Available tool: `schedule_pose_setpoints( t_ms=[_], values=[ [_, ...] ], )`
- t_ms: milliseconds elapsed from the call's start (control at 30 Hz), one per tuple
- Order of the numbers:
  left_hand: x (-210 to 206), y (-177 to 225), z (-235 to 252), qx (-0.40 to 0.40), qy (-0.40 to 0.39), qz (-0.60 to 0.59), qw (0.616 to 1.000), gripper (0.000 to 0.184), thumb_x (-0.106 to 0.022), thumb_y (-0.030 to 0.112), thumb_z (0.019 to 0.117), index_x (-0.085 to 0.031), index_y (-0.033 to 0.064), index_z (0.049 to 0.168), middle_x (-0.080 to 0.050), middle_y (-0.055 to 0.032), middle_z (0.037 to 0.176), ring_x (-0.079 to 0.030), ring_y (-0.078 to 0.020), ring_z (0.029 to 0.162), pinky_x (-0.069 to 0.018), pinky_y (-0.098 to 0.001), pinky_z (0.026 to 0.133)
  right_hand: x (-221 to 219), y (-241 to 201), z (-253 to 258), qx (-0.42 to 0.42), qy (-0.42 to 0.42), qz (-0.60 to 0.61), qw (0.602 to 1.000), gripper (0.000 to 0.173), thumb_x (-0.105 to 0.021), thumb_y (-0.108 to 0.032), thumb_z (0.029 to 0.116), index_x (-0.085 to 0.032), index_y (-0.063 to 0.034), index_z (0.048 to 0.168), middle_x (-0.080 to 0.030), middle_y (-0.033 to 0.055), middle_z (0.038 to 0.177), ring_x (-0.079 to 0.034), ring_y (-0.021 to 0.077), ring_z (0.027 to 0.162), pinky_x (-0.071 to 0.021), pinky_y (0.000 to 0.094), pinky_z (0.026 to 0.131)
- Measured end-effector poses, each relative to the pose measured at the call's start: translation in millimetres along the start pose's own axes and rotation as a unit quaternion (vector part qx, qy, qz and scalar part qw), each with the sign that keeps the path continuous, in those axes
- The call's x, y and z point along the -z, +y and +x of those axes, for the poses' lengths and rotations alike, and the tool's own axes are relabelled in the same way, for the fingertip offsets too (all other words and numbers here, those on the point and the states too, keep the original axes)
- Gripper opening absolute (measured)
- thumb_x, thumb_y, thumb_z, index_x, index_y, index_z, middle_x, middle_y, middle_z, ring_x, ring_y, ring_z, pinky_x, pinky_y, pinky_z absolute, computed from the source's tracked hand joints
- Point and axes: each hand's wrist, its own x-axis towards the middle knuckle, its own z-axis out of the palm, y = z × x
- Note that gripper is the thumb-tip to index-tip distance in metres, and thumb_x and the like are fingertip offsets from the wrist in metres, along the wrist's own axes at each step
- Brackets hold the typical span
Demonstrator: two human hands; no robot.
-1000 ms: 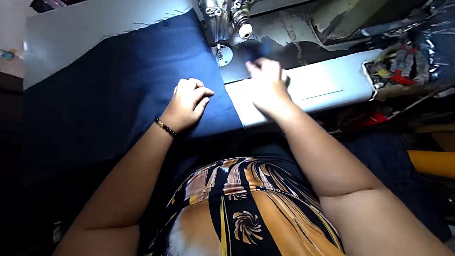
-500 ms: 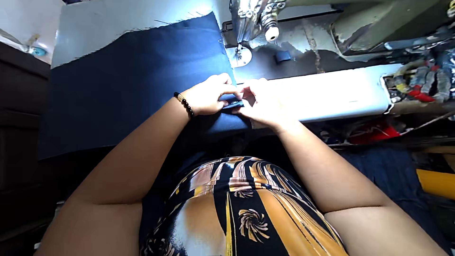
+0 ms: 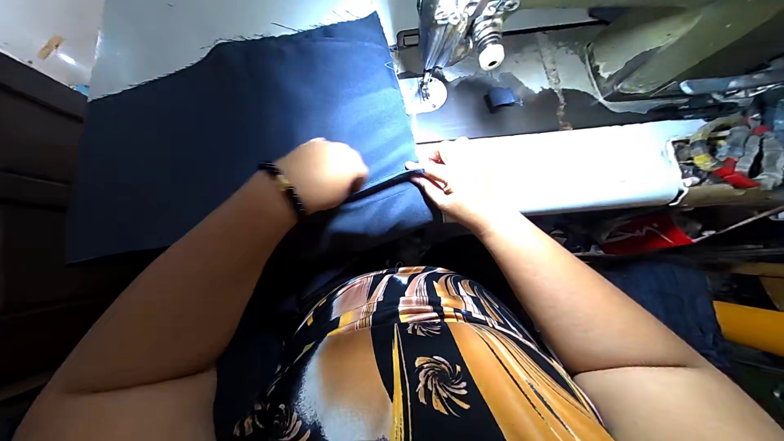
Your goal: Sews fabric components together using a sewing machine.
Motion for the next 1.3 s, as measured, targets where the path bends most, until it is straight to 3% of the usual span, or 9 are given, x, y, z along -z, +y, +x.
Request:
schedule_pose_setpoints(
  t_ms=[133,233,467,567,667,800,967,1133,1300],
  values=[
    [-20.2,-34.1,-29.2,0.155,0.106,-0.091,0.978,0.030,-0.068,0.036,0.0969,-0.074,0.0211,0.123,-0.061,-0.0135,0.136,-0.051,-0.0431,0.130,-0.0352,-0.0778,0.097,0.2,1.1,0.6,0.008,0.035,0.044,0.998,0.026,-0.058,-0.019,0.0988,-0.080,-0.0105,0.110,-0.068,0.0173,0.109,-0.061,0.0369,0.107,-0.0460,0.0536,0.091],
    [-63.5,-52.5,-13.7,0.261,0.173,-0.049,0.948,0.063,-0.040,0.061,0.1022,-0.033,0.0402,0.161,-0.018,-0.0073,0.173,-0.010,-0.0478,0.157,-0.0058,-0.0900,0.104,0.8,-6.1,-2.6,-0.023,0.095,0.143,0.985,0.025,-0.054,-0.011,0.1014,-0.076,0.0005,0.104,-0.075,0.0133,0.095,-0.071,0.0201,0.092,-0.0570,0.0373,0.083],
    [-63.7,-52.9,-2.0,0.291,0.152,-0.049,0.943,0.062,-0.032,0.065,0.1033,-0.025,0.0465,0.162,-0.014,-0.0013,0.174,-0.005,-0.0427,0.159,-0.0046,-0.0874,0.107,54.6,-45.6,24.9,-0.232,-0.433,0.306,0.816,0.032,-0.057,-0.029,0.1065,-0.064,0.0001,0.117,-0.068,0.0083,0.079,-0.065,0.0120,0.062,-0.0567,0.0303,0.060],
    [-65.7,-58.7,14.0,0.274,0.175,-0.057,0.944,0.064,-0.036,0.065,0.1029,-0.028,0.0427,0.162,-0.018,-0.0037,0.173,-0.008,-0.0452,0.158,-0.0041,-0.0876,0.106,48.1,-88.4,39.5,0.040,-0.305,0.508,0.804,0.035,-0.046,-0.016,0.1035,-0.066,0.0012,0.127,-0.071,0.0021,0.123,-0.063,0.0034,0.117,-0.0496,0.0263,0.105],
    [-64.6,-79.4,7.9,0.159,0.325,-0.171,0.916,0.055,-0.044,0.031,0.1084,-0.044,-0.0003,0.154,-0.039,-0.0225,0.161,-0.032,-0.0391,0.153,-0.0207,-0.0565,0.125,5.3,-102.8,54.5,0.168,-0.201,0.264,0.928,0.041,-0.048,-0.028,0.1072,-0.064,-0.0109,0.141,-0.051,0.0092,0.156,-0.034,0.0288,0.153,-0.0148,0.0587,0.125],
    [4.5,-79.3,-50.0,0.222,0.339,-0.349,0.845,0.052,-0.034,0.032,0.1114,-0.040,0.0100,0.158,-0.037,-0.0085,0.165,-0.039,-0.0193,0.150,-0.0402,-0.0422,0.116,-58.7,-80.5,30.0,0.204,-0.058,0.049,0.976,0.048,-0.062,-0.009,0.0978,-0.064,-0.0291,0.141,-0.054,0.0010,0.155,-0.041,0.0319,0.149,-0.0257,0.0681,0.119],
    [-3.4,-39.0,37.1,0.062,0.270,-0.001,0.961,0.037,-0.046,0.029,0.1080,-0.074,0.0066,0.120,-0.070,-0.0148,0.125,-0.066,-0.0297,0.119,-0.0521,-0.0480,0.101,-68.2,-100.2,28.7,0.100,-0.002,0.071,0.992,0.042,-0.062,-0.003,0.0962,-0.071,-0.0201,0.134,-0.060,-0.0016,0.148,-0.041,0.0226,0.149,-0.0150,0.0568,0.126],
    [-63.1,-82.7,102.9,0.197,0.234,-0.013,0.952,0.078,-0.022,0.069,0.1018,-0.022,0.0236,0.166,-0.019,-0.0162,0.171,-0.013,-0.0518,0.155,-0.0092,-0.0885,0.107,-8.7,-47.6,-75.5,0.144,0.071,0.099,0.982,0.016,-0.062,-0.011,0.0947,-0.077,-0.0060,0.100,-0.072,0.0101,0.094,-0.070,0.0272,0.095,-0.0554,0.0441,0.084],
    [-93.5,-74.2,78.1,0.145,0.265,-0.103,0.948,0.071,-0.032,0.049,0.1083,-0.019,0.0091,0.165,-0.022,-0.0256,0.168,-0.023,-0.0423,0.155,-0.0195,-0.0597,0.124,58.3,99.1,-263.6,-0.455,0.093,0.009,0.886,0.031,-0.053,-0.020,0.1058,-0.070,0.0024,0.119,-0.071,0.0198,0.119,-0.068,0.0287,0.115,-0.0527,0.0443,0.104]
  ],
)
